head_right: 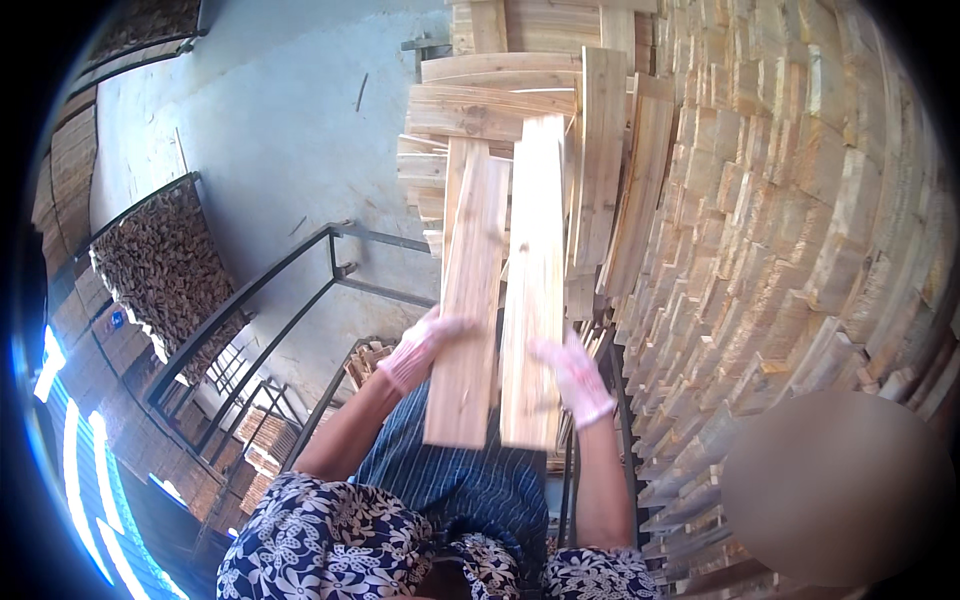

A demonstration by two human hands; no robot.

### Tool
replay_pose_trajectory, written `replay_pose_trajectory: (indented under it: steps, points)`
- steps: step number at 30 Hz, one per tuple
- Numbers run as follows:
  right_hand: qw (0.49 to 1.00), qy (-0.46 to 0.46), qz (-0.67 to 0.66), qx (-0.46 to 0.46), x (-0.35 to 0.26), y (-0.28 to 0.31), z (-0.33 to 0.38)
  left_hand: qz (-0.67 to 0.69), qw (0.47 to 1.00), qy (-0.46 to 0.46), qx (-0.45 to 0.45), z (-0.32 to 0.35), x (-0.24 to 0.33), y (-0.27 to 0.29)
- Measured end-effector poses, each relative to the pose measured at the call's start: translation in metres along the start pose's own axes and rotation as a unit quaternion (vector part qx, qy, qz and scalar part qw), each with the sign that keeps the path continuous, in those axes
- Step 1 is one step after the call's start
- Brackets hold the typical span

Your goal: The person repeatedly picks up wooden planks from a large pile and stacks them onto a growing stack. The person uses both hands to lift and place the planks, occasionally adjusting their position to align them.

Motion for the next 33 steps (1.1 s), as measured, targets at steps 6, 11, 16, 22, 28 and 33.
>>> replay_pose_trajectory:
  steps: [6,11,16,22,28,33]
  points:
    - [0.999,0.029,0.004,-0.034,0.039,0.008,0.004,0.068,0.994,0.033,-0.08,0.057,0.003,0.0]
    - [0.949,0.049,0.305,0.063,-0.005,0.006,-0.098,0.124,0.986,0.113,-0.005,-0.045,-0.048,-0.019]
    - [0.874,0.014,0.465,0.141,0.005,0.002,-0.084,0.069,0.995,0.063,0.025,-0.011,-0.063,-0.024]
    - [0.883,0.122,0.416,0.179,0.009,-0.031,0.026,0.091,0.995,-0.023,0.041,0.07,-0.035,-0.003]
    - [0.795,0.448,0.322,0.253,-0.016,-0.04,0.236,0.039,0.951,-0.307,-0.023,0.112,0.06,0.0]
    - [0.642,0.642,0.239,0.344,0.012,-0.018,0.415,-0.024,0.871,-0.475,-0.128,0.256,0.178,-0.088]
Point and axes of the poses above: each hand's wrist, its own z-axis away from the middle knuckle, its own y-axis out of the back of the hand, x = y × z, the point moved 5 cm from there along -z, towards the middle knuckle, and after that the axes turned 6 degrees about -y, right-handed, at the moved point
